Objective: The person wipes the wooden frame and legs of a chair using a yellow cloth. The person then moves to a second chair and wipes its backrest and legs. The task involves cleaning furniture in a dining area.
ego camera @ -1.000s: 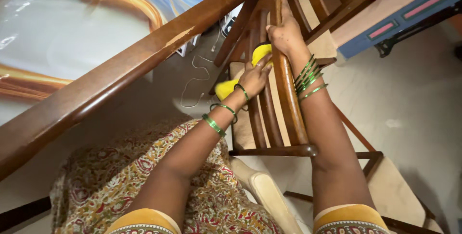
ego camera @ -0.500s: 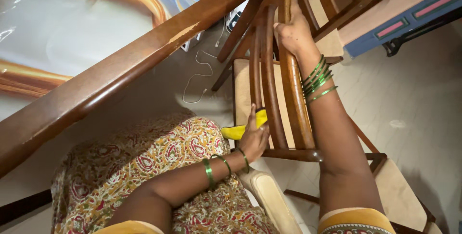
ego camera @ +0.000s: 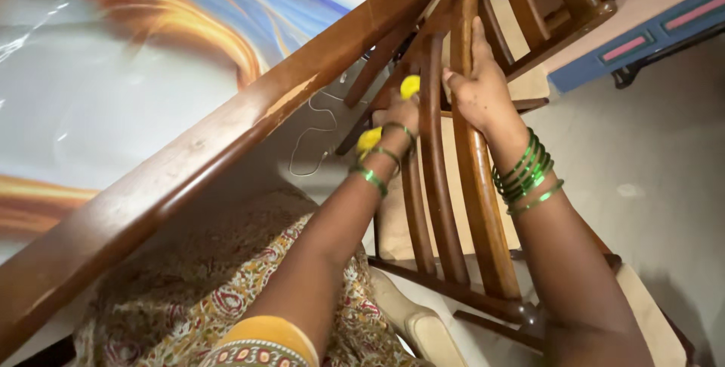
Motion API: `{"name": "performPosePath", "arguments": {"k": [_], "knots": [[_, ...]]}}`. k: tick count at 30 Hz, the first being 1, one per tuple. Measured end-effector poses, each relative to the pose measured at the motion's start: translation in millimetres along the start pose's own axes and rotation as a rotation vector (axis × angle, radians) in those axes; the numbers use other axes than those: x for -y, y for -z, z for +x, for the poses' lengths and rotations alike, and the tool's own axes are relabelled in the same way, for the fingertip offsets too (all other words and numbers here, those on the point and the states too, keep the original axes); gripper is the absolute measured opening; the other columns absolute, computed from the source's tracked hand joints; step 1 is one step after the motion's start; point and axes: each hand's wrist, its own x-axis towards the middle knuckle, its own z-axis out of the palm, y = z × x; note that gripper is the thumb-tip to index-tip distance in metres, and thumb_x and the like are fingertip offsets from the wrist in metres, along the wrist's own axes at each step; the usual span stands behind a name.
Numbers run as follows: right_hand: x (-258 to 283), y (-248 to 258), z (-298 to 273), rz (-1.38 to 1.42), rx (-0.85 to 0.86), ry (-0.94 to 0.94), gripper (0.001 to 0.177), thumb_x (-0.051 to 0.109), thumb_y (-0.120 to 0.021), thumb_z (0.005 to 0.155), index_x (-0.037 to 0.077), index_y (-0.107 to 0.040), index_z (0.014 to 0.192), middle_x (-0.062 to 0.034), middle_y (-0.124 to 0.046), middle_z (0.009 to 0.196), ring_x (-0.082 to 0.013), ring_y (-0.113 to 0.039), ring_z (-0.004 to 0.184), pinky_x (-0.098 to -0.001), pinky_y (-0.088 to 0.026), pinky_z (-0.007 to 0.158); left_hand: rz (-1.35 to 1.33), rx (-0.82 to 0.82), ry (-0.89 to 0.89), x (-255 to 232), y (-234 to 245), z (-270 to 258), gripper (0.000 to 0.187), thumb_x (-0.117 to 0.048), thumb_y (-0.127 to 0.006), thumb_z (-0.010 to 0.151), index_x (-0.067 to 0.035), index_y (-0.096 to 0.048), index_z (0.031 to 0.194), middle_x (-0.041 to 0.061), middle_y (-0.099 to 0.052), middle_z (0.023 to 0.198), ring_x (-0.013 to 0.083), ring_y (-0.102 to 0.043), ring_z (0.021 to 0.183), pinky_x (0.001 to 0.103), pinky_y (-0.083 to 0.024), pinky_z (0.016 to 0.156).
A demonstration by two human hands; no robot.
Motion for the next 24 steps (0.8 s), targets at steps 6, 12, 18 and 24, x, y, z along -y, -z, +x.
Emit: {"name": "performPosePath", "arguments": {"k": [6,12,18,24], "knots": [[9,0,-3,0.028,0.011,-0.013,0.088,0.008,-0.064,0.095,-0.005,-0.011,0.164,-0.0242,-0.049,0.156,-0.0281,-0.051,0.144,-0.0313,-0.037,0.119,0.285,0.049,-0.125,-18,7,65,0.057,-0.045,-0.038,0.102,-0.006,-0.065,0.133,0.021,-0.065,0.134,0.0345,-0.063,0.125,0.047,-0.047,0.105],[-19,-5,3,0.023,-0.017,0.102,0.09,0.004,-0.067,0.094,-0.006,-0.011,0.165,-0.0282,-0.039,0.164,-0.0331,-0.042,0.151,-0.034,-0.035,0.122,0.251,-0.054,-0.143,26,-6,36,0.053,-0.052,-0.044,0.1,-0.013,-0.066,0.128,0.022,-0.065,0.123,0.0377,-0.061,0.117,0.057,-0.038,0.101],[-25,-5,8,-0.075,-0.034,0.046,0.091,0.004,-0.069,0.092,0.0,-0.015,0.165,-0.0284,-0.044,0.16,-0.0339,-0.047,0.148,-0.0344,-0.038,0.12,0.173,0.09,-0.443,130,-29,-67,0.034,-0.029,-0.054,0.098,-0.019,-0.066,0.128,0.026,-0.071,0.099,0.0432,-0.071,0.093,0.048,-0.056,0.083],[-14,-10,9,-0.025,-0.053,-0.056,0.092,0.003,-0.065,0.086,0.003,-0.017,0.164,-0.0226,-0.047,0.159,-0.0325,-0.055,0.142,-0.0325,-0.048,0.113,0.025,0.168,-0.539,194,-52,-185,0.039,-0.025,-0.061,0.098,-0.011,-0.061,0.135,0.03,-0.06,0.12,0.0473,-0.059,0.114,0.048,-0.049,0.1]]}}
